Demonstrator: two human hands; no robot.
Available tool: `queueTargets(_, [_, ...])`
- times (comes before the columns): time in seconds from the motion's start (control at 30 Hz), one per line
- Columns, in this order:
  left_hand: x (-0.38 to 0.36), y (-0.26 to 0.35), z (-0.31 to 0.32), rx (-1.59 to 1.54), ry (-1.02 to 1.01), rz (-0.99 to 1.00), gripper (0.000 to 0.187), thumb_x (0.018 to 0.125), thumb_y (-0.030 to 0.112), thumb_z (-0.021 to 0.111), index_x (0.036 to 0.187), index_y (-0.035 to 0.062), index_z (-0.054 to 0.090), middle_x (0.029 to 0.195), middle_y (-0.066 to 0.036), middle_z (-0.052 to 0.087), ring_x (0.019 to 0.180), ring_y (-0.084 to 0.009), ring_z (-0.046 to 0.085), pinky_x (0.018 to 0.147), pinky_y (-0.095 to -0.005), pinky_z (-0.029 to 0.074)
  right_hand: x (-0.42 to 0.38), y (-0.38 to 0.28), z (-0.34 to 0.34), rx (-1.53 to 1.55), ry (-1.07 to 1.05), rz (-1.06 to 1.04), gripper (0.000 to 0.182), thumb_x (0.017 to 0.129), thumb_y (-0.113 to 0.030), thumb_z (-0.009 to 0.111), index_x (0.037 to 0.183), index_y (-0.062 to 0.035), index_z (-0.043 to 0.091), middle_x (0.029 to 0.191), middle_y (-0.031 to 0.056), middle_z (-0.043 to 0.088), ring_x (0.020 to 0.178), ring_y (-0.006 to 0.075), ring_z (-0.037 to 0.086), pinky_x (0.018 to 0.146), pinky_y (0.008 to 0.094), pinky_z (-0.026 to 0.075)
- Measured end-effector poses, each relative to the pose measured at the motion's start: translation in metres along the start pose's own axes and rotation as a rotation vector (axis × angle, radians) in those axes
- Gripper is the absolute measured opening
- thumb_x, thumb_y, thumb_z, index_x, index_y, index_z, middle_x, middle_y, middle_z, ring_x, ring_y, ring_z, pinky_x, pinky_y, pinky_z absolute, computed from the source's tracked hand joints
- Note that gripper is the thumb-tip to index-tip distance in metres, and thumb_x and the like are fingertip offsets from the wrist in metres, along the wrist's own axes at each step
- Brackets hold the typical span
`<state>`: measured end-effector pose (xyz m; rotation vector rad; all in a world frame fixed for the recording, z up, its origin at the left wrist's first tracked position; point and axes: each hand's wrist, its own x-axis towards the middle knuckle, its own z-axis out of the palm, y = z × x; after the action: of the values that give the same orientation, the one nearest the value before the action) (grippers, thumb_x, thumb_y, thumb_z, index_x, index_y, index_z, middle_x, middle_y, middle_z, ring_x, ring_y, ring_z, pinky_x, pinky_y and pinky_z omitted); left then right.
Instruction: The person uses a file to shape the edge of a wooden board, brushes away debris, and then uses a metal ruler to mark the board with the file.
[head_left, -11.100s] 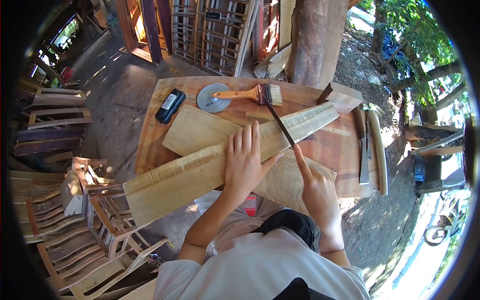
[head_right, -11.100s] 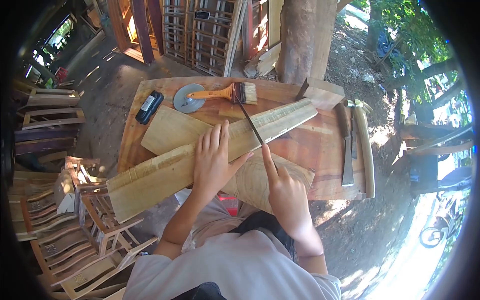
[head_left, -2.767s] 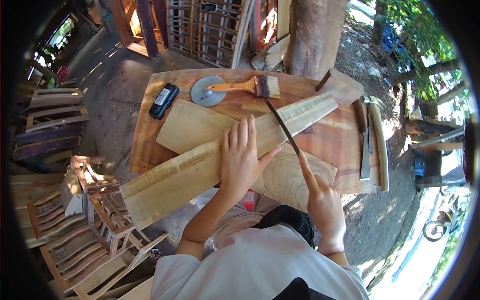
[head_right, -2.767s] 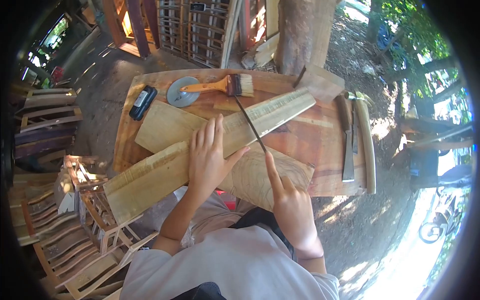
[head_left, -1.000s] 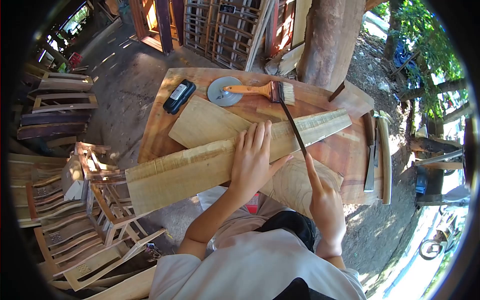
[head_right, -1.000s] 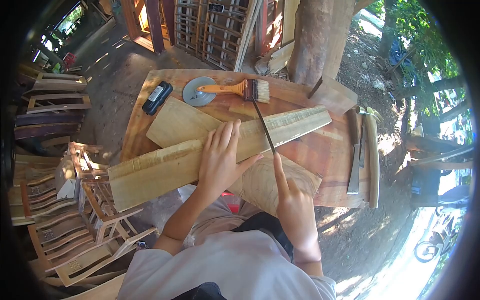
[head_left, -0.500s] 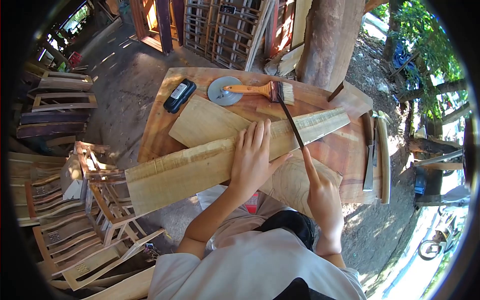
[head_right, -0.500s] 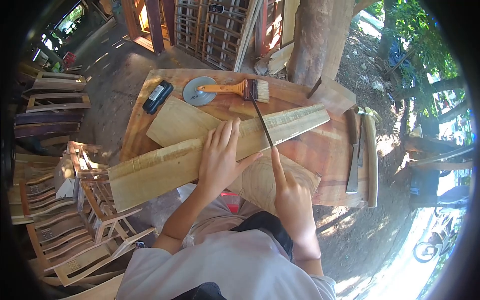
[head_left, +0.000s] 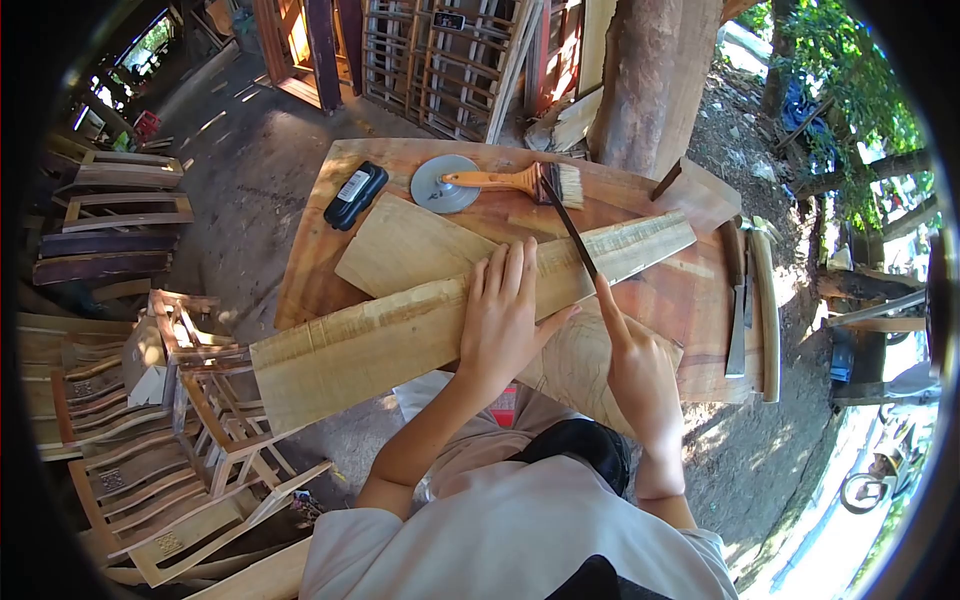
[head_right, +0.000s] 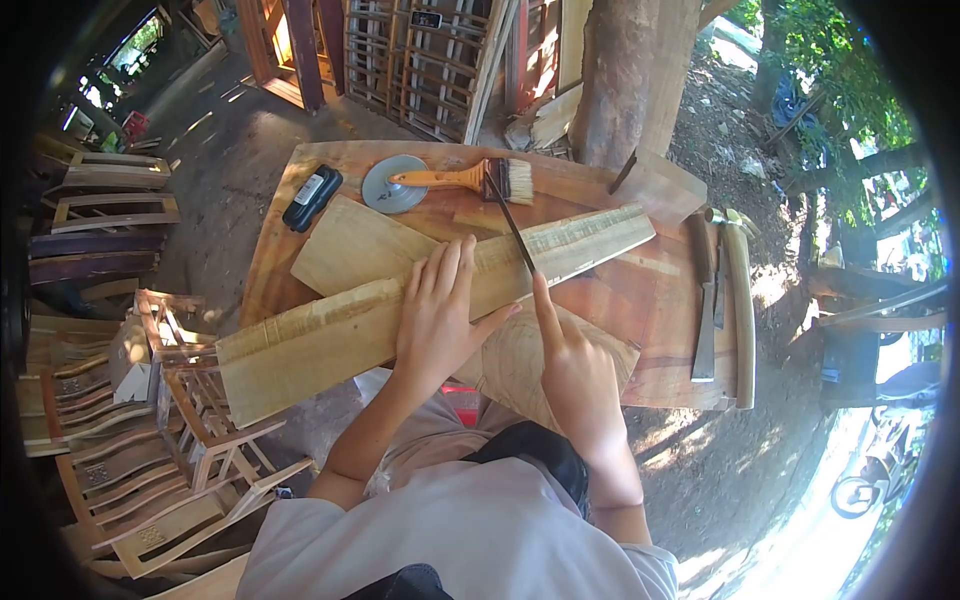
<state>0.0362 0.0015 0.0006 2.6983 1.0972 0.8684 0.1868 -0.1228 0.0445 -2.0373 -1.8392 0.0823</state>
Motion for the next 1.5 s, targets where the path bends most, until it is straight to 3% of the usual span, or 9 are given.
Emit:
queueTargets(0.17, [0.001,0.0,0.0,-0.013,0.0,0.001,0.09,0.09,0.057,0.067,0.141,-0.0143,0.048,0.134,-0.023,0.054,0.126,-0.0356,0.051,0.111,-0.048,0.038,-0.042,-0.019,-0.031,-0.031,-0.179,0.155,0.09,0.077,0.014,0.053,0.162,-0.0094,0.033,0.082,0.0174,0.065,0.068,0.0321,0.068,0.063,0.0456,0.055])
queueTargets(0.23, [0.002,0.0,-0.001,-0.01,-0.01,0.0,0.09,0.087,0.054,0.074,0.141,-0.0129,0.048,0.134,-0.025,0.056,0.126,-0.0387,0.053,0.108,-0.0491,0.041,-0.044,-0.02,-0.031,-0.042,-0.217,0.224,0.09,0.077,0.014,0.052,0.162,-0.0096,0.033,0.081,0.0172,0.065,0.068,0.0325,0.068,0.063,0.0461,0.055])
queueTargets(0.4, [0.001,-0.001,0.001,0.025,0.005,0.006,0.09,0.089,0.057,0.071,0.142,-0.0112,0.048,0.134,-0.025,0.056,0.126,-0.0387,0.053,0.108,-0.0482,0.041,-0.004,0.003,-0.002,0.048,-0.018,0.025,0.09,0.078,0.014,0.053,0.162,-0.0103,0.032,0.08,0.0165,0.064,0.066,0.0331,0.066,0.063,0.0468,0.054])
queueTargets(0.5, [0.0,-0.002,0.002,0.014,0.025,0.007,0.09,0.088,0.056,0.072,0.142,-0.0111,0.048,0.134,-0.024,0.056,0.126,-0.0385,0.053,0.107,-0.048,0.041,-0.001,0.002,0.004,0.04,0.009,0.032,0.091,0.077,0.014,0.053,0.162,-0.0116,0.032,0.08,0.0156,0.063,0.065,0.0332,0.066,0.062,0.0463,0.054])
queueTargets(0.63, [0.002,-0.001,-0.002,-0.047,-0.031,-0.028,0.091,0.09,0.058,0.067,0.142,-0.0142,0.048,0.136,-0.025,0.055,0.128,-0.0377,0.051,0.112,-0.0485,0.037,-0.035,-0.016,-0.028,0.015,-0.104,0.103,0.091,0.077,0.014,0.054,0.162,-0.0123,0.033,0.081,0.0148,0.063,0.064,0.0325,0.066,0.06,0.0456,0.054])
queueTargets(0.7, [0.002,0.0,-0.001,-0.007,0.013,0.006,0.089,0.088,0.055,0.072,0.142,-0.0114,0.048,0.134,-0.024,0.056,0.125,-0.038,0.053,0.106,-0.0475,0.042,-0.05,-0.02,-0.034,-0.033,-0.196,0.191,0.091,0.077,0.014,0.054,0.162,-0.012,0.033,0.082,0.0143,0.063,0.063,0.0318,0.066,0.06,0.0451,0.054])
queueTargets(1.0, [0.0,-0.001,0.001,0.014,0.012,0.003,0.09,0.088,0.056,0.072,0.141,-0.0125,0.048,0.134,-0.024,0.056,0.126,-0.0385,0.052,0.107,-0.0478,0.041,0.001,0.001,0.001,0.018,0.043,0.006,0.09,0.078,0.013,0.054,0.162,-0.0112,0.032,0.082,0.0148,0.064,0.063,0.0307,0.066,0.061,0.0444,0.055])
queueTargets(1.23, [0.0,0.0,0.0,0.022,-0.029,0.001,0.089,0.091,0.057,0.066,0.141,-0.0141,0.048,0.135,-0.024,0.054,0.125,-0.0358,0.051,0.111,-0.047,0.037,-0.035,-0.018,-0.032,-0.032,-0.188,0.189,0.09,0.078,0.013,0.054,0.162,-0.0118,0.033,0.08,0.0159,0.064,0.067,0.0323,0.067,0.063,0.0461,0.055])
queueTargets(1.5, [0.0,0.0,0.001,-0.008,0.027,-0.006,0.089,0.088,0.056,0.072,0.14,-0.0123,0.05,0.133,-0.024,0.056,0.124,-0.0381,0.053,0.107,-0.0479,0.041,-0.001,-0.004,-0.008,0.019,-0.044,0.054,0.091,0.076,0.014,0.054,0.161,-0.0114,0.034,0.079,0.0163,0.064,0.067,0.0313,0.067,0.064,0.045,0.054])
